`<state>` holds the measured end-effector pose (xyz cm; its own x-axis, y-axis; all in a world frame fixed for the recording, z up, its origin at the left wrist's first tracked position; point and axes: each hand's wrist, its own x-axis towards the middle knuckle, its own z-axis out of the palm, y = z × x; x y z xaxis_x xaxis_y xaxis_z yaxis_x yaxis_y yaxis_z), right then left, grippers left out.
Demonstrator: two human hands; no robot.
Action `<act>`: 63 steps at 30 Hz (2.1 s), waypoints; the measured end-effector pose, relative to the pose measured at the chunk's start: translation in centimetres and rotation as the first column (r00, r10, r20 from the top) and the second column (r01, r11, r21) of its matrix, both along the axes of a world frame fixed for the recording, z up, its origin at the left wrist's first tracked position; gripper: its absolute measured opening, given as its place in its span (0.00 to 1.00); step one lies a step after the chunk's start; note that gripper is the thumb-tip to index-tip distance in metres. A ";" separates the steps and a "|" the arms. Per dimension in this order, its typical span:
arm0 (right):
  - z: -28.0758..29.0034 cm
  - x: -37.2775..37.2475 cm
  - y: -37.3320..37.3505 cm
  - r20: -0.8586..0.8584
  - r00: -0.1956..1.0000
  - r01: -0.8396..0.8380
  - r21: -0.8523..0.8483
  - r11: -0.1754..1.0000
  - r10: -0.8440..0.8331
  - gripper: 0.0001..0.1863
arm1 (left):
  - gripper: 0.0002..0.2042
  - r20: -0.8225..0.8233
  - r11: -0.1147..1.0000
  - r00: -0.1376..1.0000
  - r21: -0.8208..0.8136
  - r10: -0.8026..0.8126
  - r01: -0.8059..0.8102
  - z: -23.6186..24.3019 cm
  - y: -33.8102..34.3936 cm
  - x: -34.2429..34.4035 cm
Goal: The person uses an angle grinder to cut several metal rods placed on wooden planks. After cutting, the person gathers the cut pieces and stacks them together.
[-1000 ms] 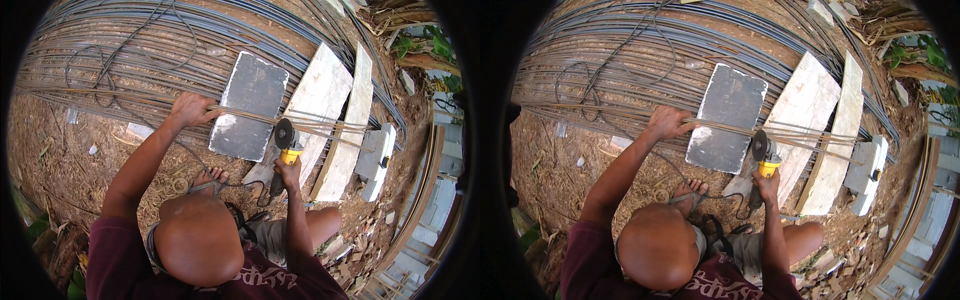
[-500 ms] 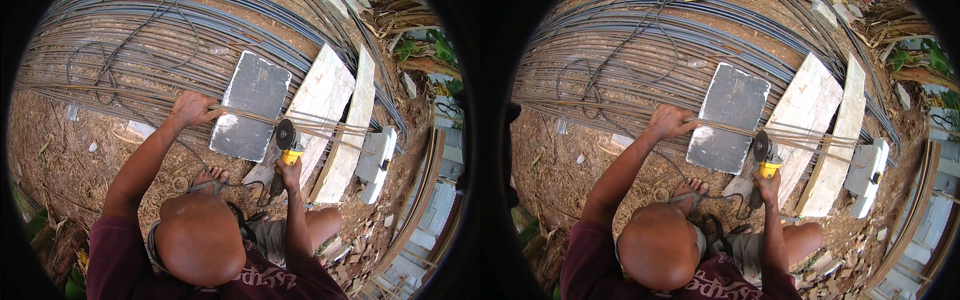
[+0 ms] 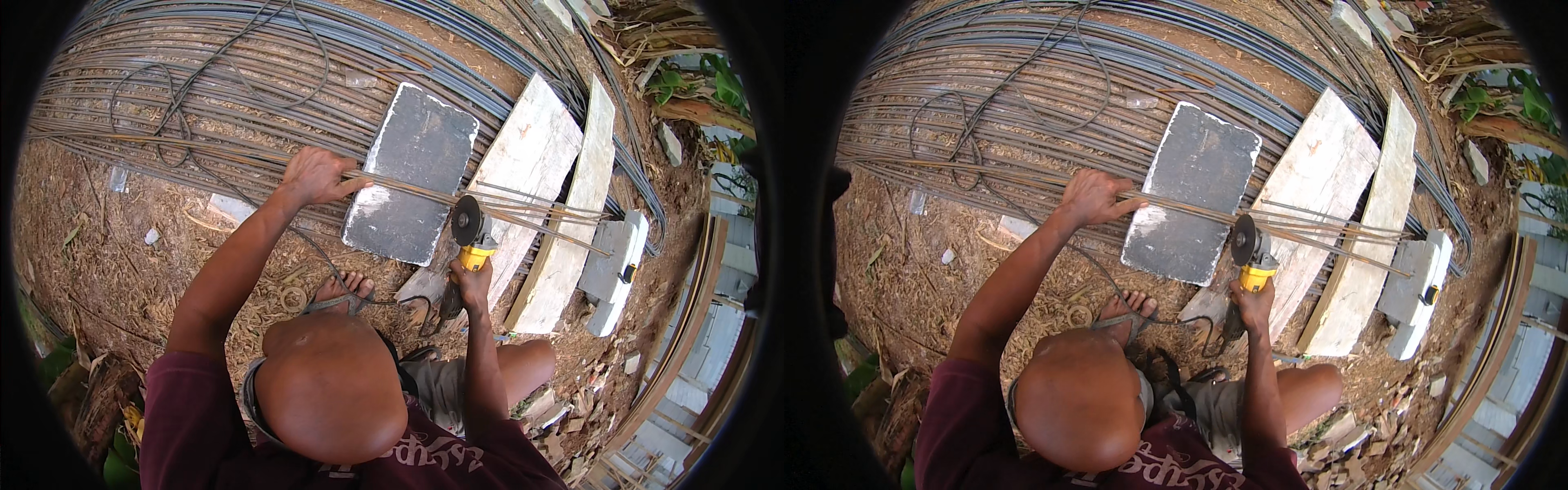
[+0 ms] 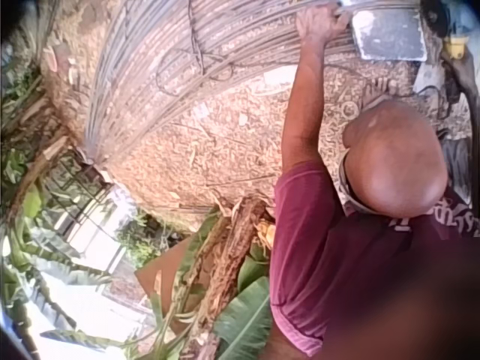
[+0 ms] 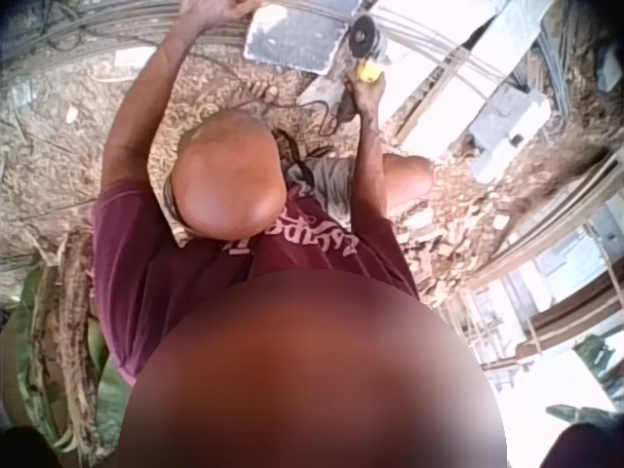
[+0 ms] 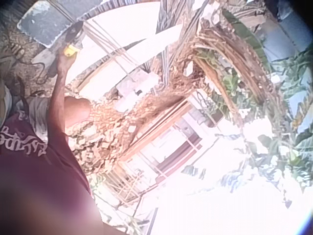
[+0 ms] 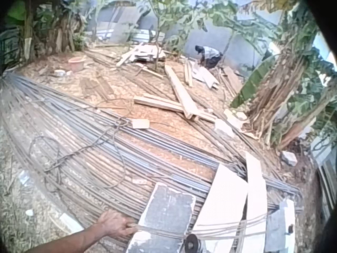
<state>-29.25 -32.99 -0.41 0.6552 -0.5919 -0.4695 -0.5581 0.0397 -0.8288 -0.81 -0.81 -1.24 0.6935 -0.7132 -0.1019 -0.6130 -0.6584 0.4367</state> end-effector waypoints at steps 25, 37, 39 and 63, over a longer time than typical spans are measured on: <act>-2.1 -0.1 0.2 0.053 0.999 0.000 -0.040 0.999 0.002 0.21 | 0.36 0.021 0.998 1.000 -0.059 -0.017 0.019 -0.8 0.3 -0.1; -3.0 -0.6 -0.6 0.059 0.997 -0.044 -0.130 0.991 0.052 0.24 | 0.40 -0.024 0.999 0.999 0.021 -0.038 0.039 -0.8 0.2 0.1; -3.2 -0.6 -0.8 0.002 1.000 0.002 -0.084 0.996 -0.002 0.24 | 0.40 -0.012 0.999 0.999 0.004 -0.041 0.041 -0.9 0.2 0.2; -2.1 -0.4 0.1 -0.048 0.999 -0.025 -0.133 0.991 0.019 0.23 | 0.39 -0.028 0.999 0.999 -0.002 -0.044 0.043 -0.3 0.3 0.2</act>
<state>-29.61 -32.84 -2.55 0.6483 -0.6367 -0.4176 -0.5954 -0.0820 -0.7993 -0.60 -0.50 -1.58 0.6586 -0.7428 -0.1199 -0.6283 -0.6306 0.4555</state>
